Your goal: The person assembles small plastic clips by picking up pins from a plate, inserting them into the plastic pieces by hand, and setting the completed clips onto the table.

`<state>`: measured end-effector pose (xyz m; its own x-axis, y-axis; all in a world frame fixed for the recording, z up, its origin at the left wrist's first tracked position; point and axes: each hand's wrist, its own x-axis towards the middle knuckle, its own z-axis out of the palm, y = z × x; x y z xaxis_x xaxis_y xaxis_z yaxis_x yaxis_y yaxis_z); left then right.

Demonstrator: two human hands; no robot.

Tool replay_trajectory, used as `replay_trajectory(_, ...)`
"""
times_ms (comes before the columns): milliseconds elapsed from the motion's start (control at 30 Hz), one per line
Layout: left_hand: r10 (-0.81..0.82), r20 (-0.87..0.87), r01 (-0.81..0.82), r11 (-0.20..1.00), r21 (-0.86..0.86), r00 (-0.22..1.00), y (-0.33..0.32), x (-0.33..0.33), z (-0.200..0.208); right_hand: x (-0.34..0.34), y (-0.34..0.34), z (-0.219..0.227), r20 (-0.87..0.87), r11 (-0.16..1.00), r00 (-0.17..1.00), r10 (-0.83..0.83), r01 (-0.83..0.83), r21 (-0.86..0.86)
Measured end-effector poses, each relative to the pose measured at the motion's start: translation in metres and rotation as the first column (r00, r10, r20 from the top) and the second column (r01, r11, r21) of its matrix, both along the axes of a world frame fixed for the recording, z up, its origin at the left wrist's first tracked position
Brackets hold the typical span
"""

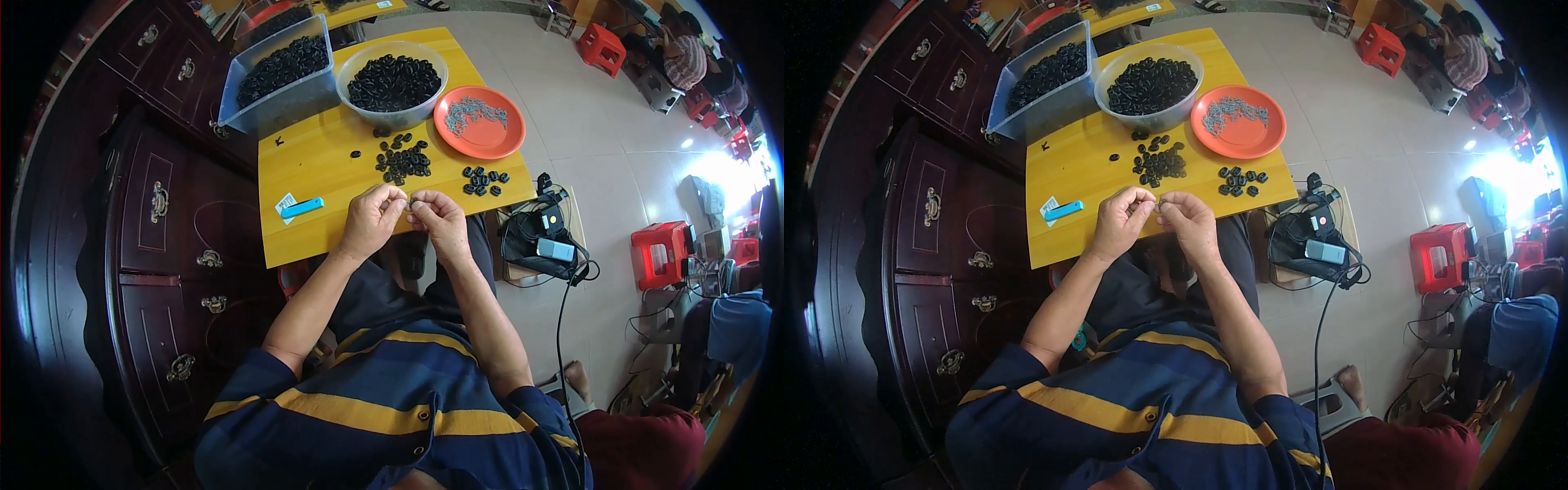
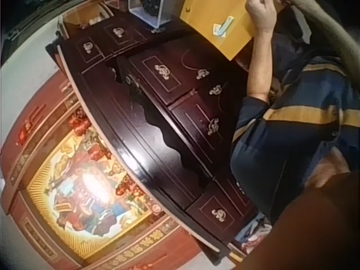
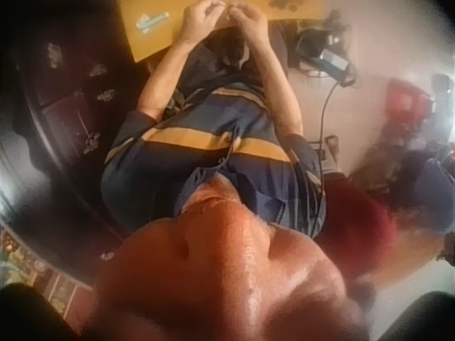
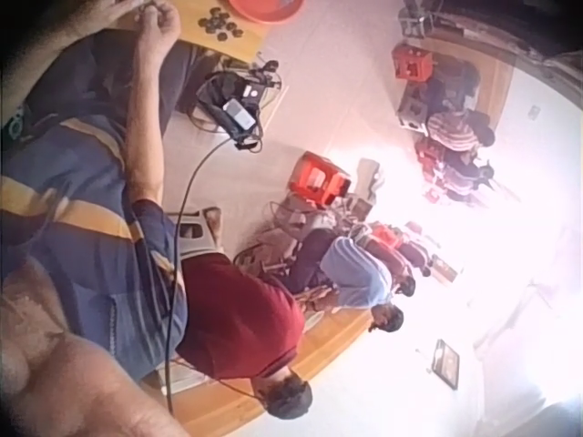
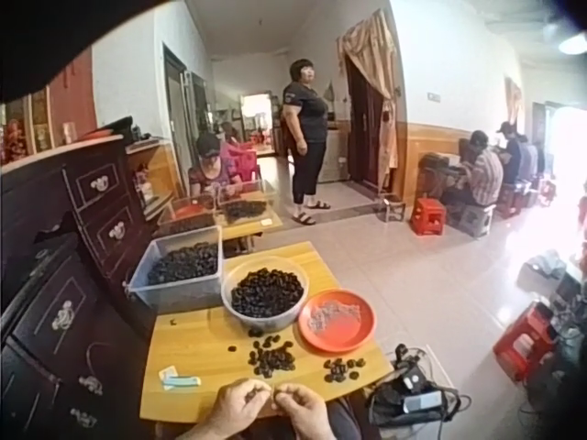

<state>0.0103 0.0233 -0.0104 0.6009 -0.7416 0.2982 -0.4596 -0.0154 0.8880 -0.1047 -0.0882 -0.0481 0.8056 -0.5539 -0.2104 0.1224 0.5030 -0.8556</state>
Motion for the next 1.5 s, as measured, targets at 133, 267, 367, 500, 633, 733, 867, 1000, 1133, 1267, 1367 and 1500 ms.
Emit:
replay_trajectory(133, -0.001, 0.148, -0.008, 0.998, 0.058, 0.989, 0.001, 0.003, 0.001, 0.001, 0.001, -0.001, 0.001, 1.0, 1.0, -0.019, 0.019, -0.009)
replay_trajectory(267, -0.016, 0.11, 0.006, 0.996, 0.093, 0.994, 0.001, 0.002, 0.003, 0.001, 0.001, 0.0, -0.011, 0.999, 1.0, -0.023, 0.023, -0.03)
replay_trajectory(367, -0.016, 0.133, 0.006, 0.997, 0.077, 0.991, 0.001, 0.004, -0.004, 0.002, 0.003, 0.001, -0.026, 0.999, 0.999, -0.035, 0.035, -0.027)
replay_trajectory(500, -0.025, 0.151, 0.01, 0.995, 0.098, 0.988, 0.001, 0.004, -0.005, 0.004, 0.005, -0.001, -0.023, 0.999, 0.999, -0.039, 0.039, -0.029)
replay_trajectory(633, -0.025, 0.102, 0.011, 0.99, 0.14, 0.994, 0.003, 0.007, -0.009, 0.004, 0.004, -0.004, -0.035, 0.998, 0.999, -0.037, 0.035, -0.054)
replay_trajectory(733, -0.047, -0.01, 0.048, 0.988, 0.145, 0.999, 0.008, 0.01, -0.016, 0.002, 0.005, -0.012, -0.029, 1.0, 0.999, -0.026, 0.025, -0.014)
replay_trajectory(867, 0.01, -0.08, -0.003, 0.996, 0.09, 0.997, 0.009, 0.024, -0.024, 0.0, 0.0, -0.017, 0.035, 0.998, 0.998, -0.055, 0.054, 0.043)
replay_trajectory(1000, 0.075, 0.291, -0.146, 0.962, 0.231, 0.954, -0.001, 0.052, -0.024, -0.003, -0.008, -0.014, 0.033, 0.995, 0.996, -0.079, 0.077, 0.067)
replay_trajectory(1133, 0.021, 0.437, -0.175, 0.933, 0.316, 0.899, -0.01, 0.066, -0.03, -0.003, -0.009, -0.013, 0.022, 0.996, 0.998, -0.067, 0.065, 0.062)
replay_trajectory(1267, 0.015, 0.421, -0.183, 0.914, 0.362, 0.907, -0.018, 0.066, -0.03, -0.005, -0.013, -0.017, 0.02, 0.996, 0.997, -0.073, 0.072, 0.061)
replay_trajectory(1367, 0.02, 0.404, -0.182, 0.912, 0.367, 0.915, -0.02, 0.065, -0.029, -0.003, -0.015, -0.015, -0.005, 0.996, 0.997, -0.072, 0.072, 0.054)
replay_trajectory(1500, 0.007, 0.441, -0.182, 0.916, 0.357, 0.897, -0.021, 0.065, -0.03, -0.003, -0.016, -0.014, -0.005, 0.997, 0.998, -0.065, 0.065, 0.04)
